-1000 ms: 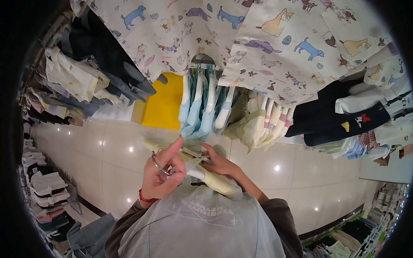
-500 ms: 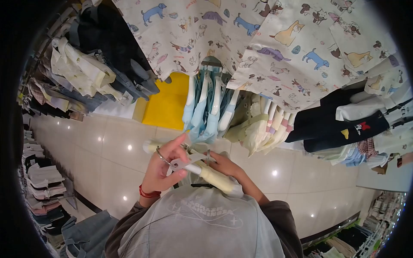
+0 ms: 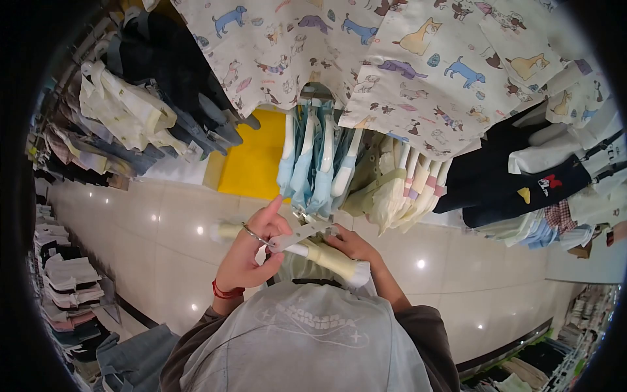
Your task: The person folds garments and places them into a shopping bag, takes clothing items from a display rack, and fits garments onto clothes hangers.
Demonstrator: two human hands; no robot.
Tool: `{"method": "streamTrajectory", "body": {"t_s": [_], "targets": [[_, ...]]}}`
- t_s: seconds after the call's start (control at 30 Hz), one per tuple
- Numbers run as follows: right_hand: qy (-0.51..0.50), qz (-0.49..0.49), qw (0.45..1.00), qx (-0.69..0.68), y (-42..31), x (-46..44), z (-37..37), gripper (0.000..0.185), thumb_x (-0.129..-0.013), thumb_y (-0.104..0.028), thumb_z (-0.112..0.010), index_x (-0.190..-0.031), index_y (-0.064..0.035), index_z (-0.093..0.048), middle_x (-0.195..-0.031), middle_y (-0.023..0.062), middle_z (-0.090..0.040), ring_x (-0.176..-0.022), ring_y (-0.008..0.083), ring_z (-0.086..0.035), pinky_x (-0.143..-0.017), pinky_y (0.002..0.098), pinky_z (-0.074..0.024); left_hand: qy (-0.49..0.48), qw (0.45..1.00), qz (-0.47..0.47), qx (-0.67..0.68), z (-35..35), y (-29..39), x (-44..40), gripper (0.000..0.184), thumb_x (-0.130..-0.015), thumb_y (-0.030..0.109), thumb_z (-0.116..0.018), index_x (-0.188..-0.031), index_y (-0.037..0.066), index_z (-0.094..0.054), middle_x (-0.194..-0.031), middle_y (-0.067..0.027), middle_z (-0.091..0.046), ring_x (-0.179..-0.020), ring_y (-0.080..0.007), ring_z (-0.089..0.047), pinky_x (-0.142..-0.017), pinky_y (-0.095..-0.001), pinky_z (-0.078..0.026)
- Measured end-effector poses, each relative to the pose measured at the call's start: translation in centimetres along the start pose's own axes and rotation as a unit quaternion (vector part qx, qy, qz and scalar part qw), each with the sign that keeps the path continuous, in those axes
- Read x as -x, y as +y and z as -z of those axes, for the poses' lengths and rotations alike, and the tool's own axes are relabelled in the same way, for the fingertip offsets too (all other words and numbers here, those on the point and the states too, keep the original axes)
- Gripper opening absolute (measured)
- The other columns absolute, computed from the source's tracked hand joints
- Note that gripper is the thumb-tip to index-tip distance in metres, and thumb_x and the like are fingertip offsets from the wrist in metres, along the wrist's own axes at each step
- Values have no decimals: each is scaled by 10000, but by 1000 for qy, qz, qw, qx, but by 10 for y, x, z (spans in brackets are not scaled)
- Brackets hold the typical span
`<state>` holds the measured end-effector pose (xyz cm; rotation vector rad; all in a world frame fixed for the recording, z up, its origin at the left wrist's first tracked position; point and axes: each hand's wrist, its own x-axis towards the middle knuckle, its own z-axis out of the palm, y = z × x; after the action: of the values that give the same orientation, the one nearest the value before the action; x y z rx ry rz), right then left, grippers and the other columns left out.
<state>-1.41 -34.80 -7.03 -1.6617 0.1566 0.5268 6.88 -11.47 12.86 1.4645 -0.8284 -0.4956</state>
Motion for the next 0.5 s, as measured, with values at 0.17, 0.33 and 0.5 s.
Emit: {"method": "streamTrajectory", "body": {"t_s": [0.17,0.33,0.5], "targets": [[5,14,999,42,-9,7,14,455,-913,-351,-498,-1255,-58,-430,-994,119,-629,-864,193,-587,-790,300,-446,-8,999,-29,-45,-8,-8,-11,781,-711,-59,-513,-1415,14,-183,-1032,-72,-483,-712,-125,-409,-640,-231,-377],[-11,-43,992,115,-20,17,24,440,-892,-376,-528,-1205,-72,-472,-880,111,-639,-781,179,-591,-710,296,-452,14,998,-32,-58,-6,-9,-14,769,-717,-57,-524,-1412,28,-206,-982,-61,-493,-677,-107,-431,-603,-218,-367],[25,-29,997,66,-9,23,30,439,-860,-381,-584,-1168,-78,-505,-760,82,-629,-688,143,-579,-629,276,-442,31,999,-27,-23,0,-6,-13,778,-700,-73,-516,-1413,49,-230,-914,-41,-497,-637,-78,-437,-557,-198,-351]]}}
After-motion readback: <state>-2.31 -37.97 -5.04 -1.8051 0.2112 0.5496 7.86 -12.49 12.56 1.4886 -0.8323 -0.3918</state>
